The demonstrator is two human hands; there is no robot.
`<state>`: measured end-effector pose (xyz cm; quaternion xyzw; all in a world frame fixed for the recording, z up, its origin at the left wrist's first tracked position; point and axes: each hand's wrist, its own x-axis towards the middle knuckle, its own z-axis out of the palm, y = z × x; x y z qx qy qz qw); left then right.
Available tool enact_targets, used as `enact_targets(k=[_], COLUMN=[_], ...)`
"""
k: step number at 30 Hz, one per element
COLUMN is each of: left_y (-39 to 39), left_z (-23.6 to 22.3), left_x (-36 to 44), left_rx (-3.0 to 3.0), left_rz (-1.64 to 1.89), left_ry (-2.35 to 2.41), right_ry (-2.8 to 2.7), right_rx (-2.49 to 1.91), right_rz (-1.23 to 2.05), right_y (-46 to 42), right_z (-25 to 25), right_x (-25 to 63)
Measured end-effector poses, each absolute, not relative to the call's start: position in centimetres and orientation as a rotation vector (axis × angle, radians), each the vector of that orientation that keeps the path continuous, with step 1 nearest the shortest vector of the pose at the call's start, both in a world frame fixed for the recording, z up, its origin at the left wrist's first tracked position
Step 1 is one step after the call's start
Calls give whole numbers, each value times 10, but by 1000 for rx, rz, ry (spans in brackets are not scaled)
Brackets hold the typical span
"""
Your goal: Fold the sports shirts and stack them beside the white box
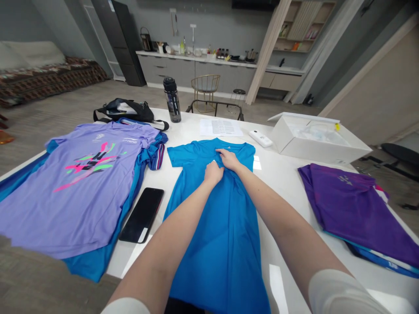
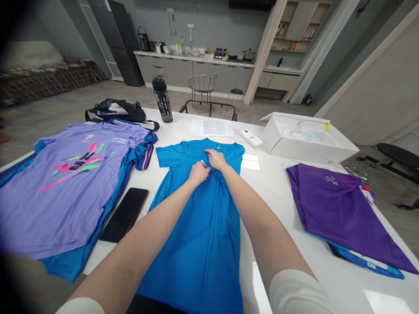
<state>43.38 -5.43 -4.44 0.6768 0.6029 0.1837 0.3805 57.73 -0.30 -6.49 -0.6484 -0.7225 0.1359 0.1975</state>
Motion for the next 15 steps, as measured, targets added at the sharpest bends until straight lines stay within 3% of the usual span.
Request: enact_targets(k=[8, 15], left_y=[-55, -57], left_z=[-43, -36], left_x=[437, 434], left_rx=[1782, 1833], left_rz=[687, 606], left_ry=[1544, 1647], right_ry=[-2063, -2143], right_rx=[-1810, -1856], right_rz=[308, 235], right_y=[4, 7], right_z=[-70, -68], right_x=[579, 584])
